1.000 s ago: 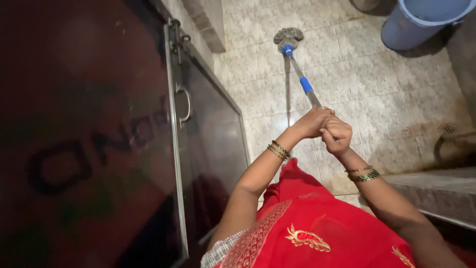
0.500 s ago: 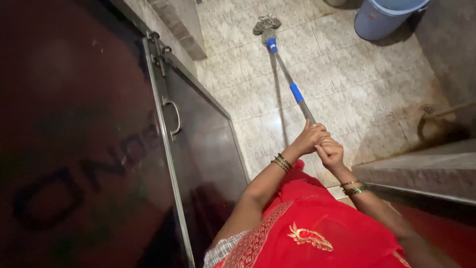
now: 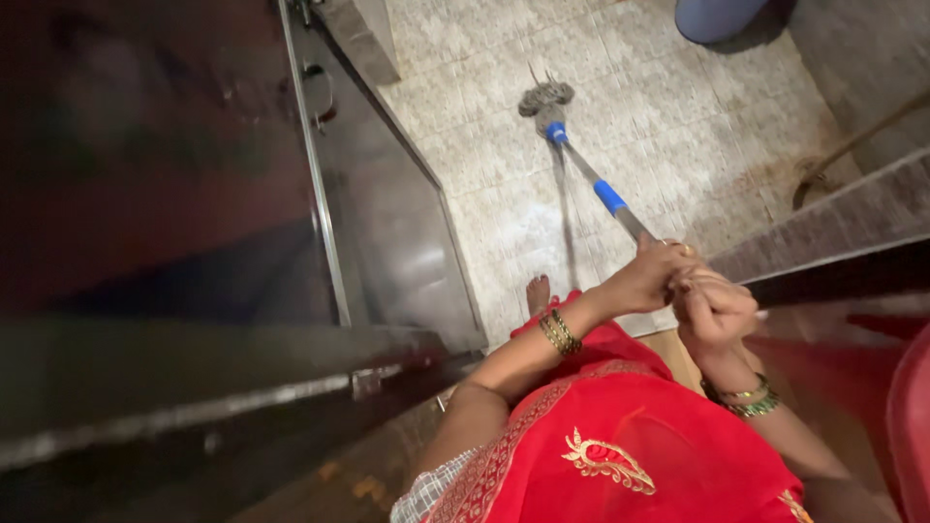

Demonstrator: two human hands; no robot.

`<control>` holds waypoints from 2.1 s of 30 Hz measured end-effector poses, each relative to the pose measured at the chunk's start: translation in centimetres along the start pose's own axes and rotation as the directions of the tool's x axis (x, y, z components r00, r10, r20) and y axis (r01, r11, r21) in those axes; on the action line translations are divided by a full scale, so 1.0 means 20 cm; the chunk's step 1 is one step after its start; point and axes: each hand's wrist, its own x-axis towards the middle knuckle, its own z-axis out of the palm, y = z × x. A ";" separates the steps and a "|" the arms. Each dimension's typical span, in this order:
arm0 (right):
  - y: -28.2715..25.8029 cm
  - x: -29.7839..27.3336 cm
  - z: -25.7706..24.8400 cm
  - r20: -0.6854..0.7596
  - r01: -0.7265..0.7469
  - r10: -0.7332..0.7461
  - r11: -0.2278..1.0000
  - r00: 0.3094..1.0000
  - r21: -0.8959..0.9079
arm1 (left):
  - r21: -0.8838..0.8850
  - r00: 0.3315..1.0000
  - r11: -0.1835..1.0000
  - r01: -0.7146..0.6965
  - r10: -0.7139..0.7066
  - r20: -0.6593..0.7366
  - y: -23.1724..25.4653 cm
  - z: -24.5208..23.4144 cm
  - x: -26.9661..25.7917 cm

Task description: The person mops a tiled bathroom floor using a blue-handled string mop. They move the mop back and forth across the floor surface, covering the area near a glass shower door and a white bucket.

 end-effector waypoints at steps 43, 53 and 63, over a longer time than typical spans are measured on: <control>1.83 0.80 0.23 0.096 0.037 -0.003 0.935 0.995 -0.353 | 0.223 0.976 0.960 -0.173 0.197 -0.095 -1.62 -0.54 1.05; 1.31 0.24 0.02 0.027 -0.046 0.050 0.988 0.998 -0.145 | 0.209 0.956 0.958 -0.195 0.233 -0.176 -0.97 -0.16 0.58; 0.29 0.04 0.09 0.312 0.115 -0.157 0.982 0.937 0.147 | 0.056 0.889 0.956 -0.289 0.290 -0.354 -0.23 -0.04 -0.02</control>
